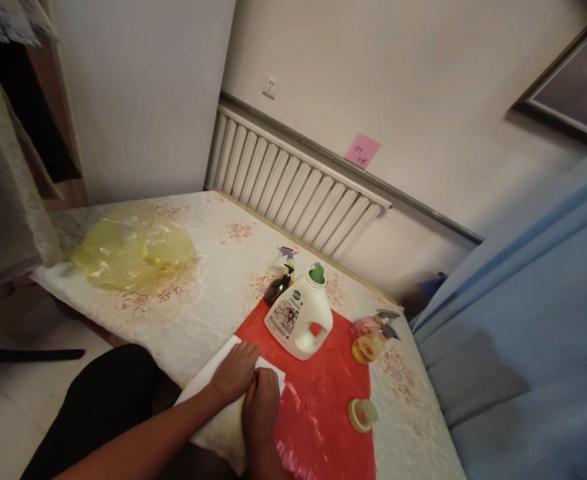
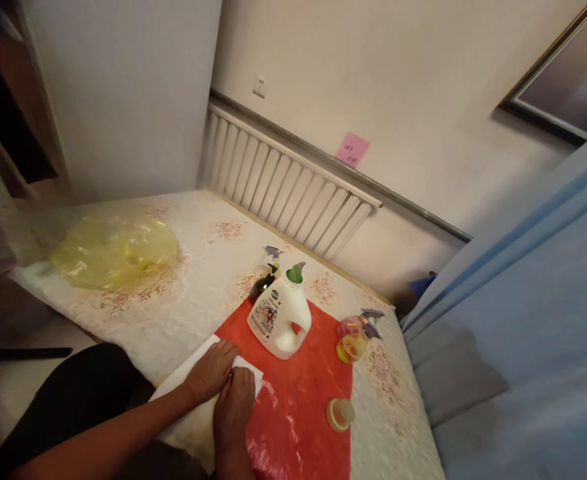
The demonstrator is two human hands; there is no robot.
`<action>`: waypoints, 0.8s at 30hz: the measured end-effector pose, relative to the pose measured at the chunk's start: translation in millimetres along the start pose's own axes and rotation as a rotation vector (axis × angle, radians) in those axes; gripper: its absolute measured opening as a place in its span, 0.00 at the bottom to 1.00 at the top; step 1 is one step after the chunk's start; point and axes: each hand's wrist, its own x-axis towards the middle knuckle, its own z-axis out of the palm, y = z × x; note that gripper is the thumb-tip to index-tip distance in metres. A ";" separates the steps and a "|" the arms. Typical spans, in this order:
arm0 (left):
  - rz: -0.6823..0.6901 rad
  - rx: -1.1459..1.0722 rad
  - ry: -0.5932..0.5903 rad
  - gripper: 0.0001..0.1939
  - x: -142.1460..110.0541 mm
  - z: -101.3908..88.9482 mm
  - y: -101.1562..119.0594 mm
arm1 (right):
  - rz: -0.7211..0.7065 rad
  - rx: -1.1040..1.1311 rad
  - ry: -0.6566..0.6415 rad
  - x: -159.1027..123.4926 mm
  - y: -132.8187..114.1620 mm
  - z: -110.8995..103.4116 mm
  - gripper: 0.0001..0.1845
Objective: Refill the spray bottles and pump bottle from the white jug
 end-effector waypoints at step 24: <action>-0.235 -0.552 0.329 0.23 163.1 -42.9 -46.6 | -0.061 -0.092 0.022 -1.1 -6.6 0.3 0.15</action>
